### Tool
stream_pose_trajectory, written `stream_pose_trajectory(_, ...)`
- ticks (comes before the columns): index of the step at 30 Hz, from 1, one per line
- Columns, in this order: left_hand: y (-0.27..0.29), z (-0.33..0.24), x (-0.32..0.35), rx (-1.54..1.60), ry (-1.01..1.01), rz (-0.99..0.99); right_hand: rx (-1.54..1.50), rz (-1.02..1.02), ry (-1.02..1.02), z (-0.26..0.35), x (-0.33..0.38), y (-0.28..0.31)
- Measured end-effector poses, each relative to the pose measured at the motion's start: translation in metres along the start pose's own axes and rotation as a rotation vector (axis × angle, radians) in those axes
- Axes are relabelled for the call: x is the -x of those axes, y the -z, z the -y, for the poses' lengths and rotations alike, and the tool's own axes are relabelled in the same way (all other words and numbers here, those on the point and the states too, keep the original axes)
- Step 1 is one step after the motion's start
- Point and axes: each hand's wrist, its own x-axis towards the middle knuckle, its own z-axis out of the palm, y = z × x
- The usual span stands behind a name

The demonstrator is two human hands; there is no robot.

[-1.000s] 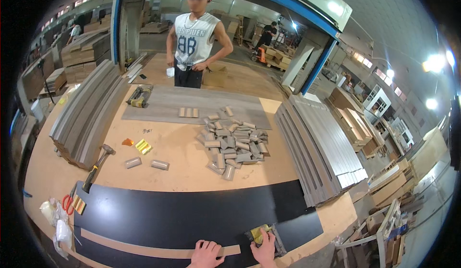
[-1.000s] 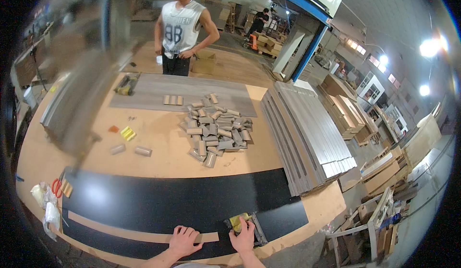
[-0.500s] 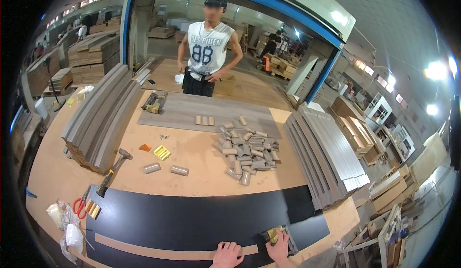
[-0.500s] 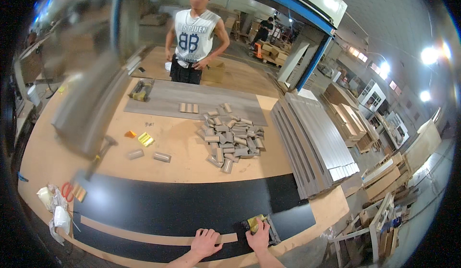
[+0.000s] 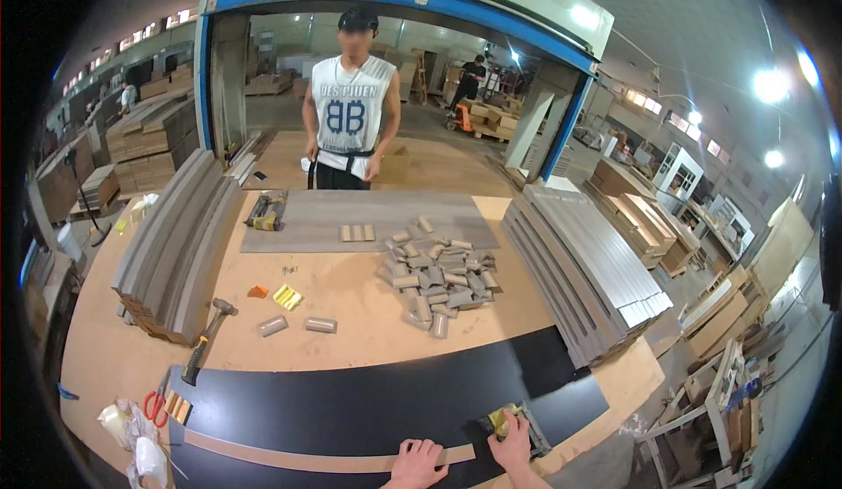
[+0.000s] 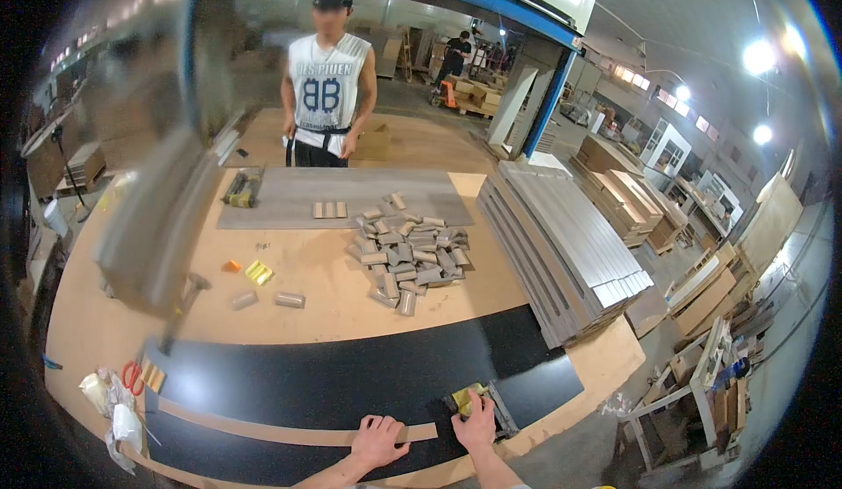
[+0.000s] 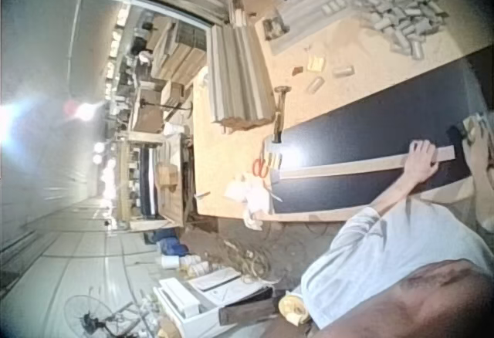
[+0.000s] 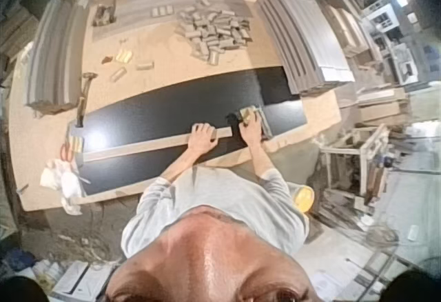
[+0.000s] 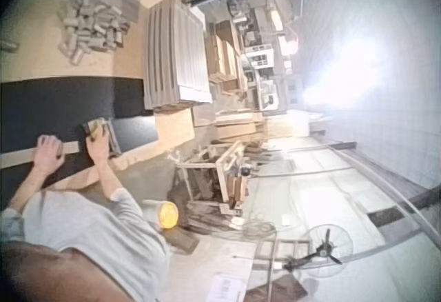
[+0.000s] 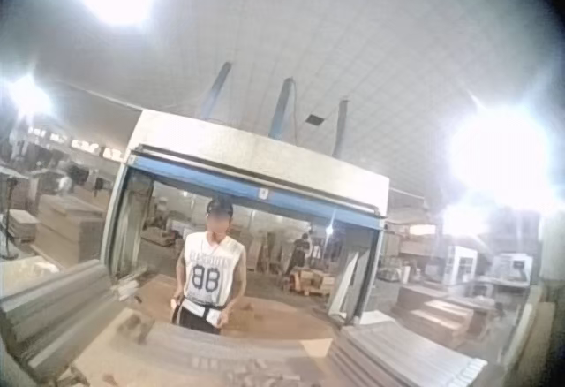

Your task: The person aligns wooden blocks along a long wooden strip, fastens them using a pneumatic nail gun, and applies glue to the wooden piece from a packet by hand.

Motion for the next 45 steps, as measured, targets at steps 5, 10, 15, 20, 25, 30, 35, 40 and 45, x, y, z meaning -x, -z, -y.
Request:
stream_pose_trajectory(5,0.0013,-0.0001,-0.002,-0.021,-0.007,0.007,-0.014,-0.039,0.02,0.001,-0.0045,0.002)
stream_pose_trajectory(10,-0.0011,0.0024,-0.0013,-0.03,-0.012,0.016,-0.01,-0.012,-0.002,0.0039,-0.0007,0.0047)
stream_pose_trajectory(15,0.0004,0.001,-0.0033,-0.026,-0.019,0.043,-0.007,-0.017,0.003,-0.0006,-0.0006,0.002)
stream_pose_trajectory(20,0.0007,-0.0001,-0.0022,-0.035,-0.034,0.055,-0.017,-0.019,0.006,-0.0021,0.0007,0.0019)
stream_pose_trajectory(25,0.0011,0.0009,-0.0026,-0.032,-0.036,0.048,-0.004,-0.015,-0.006,0.0002,0.0016,0.0039)
stream_pose_trajectory(30,0.0042,0.0001,-0.0032,-0.015,0.002,0.051,-0.02,-0.008,-0.008,-0.0013,0.0005,0.0024)
stream_pose_trajectory(35,0.0016,-0.0008,-0.0034,-0.01,0.012,0.076,-0.001,0.0,-0.006,-0.0004,0.0016,0.0063)
stream_pose_trajectory(40,0.0041,-0.0013,-0.0043,-0.024,0.015,0.104,-0.003,-0.003,0.004,-0.0001,0.0015,0.0062)
stream_pose_trajectory(45,-0.0049,0.0059,-0.002,-0.02,-0.018,0.059,-0.021,0.007,0.013,-0.0008,0.0013,0.0049)
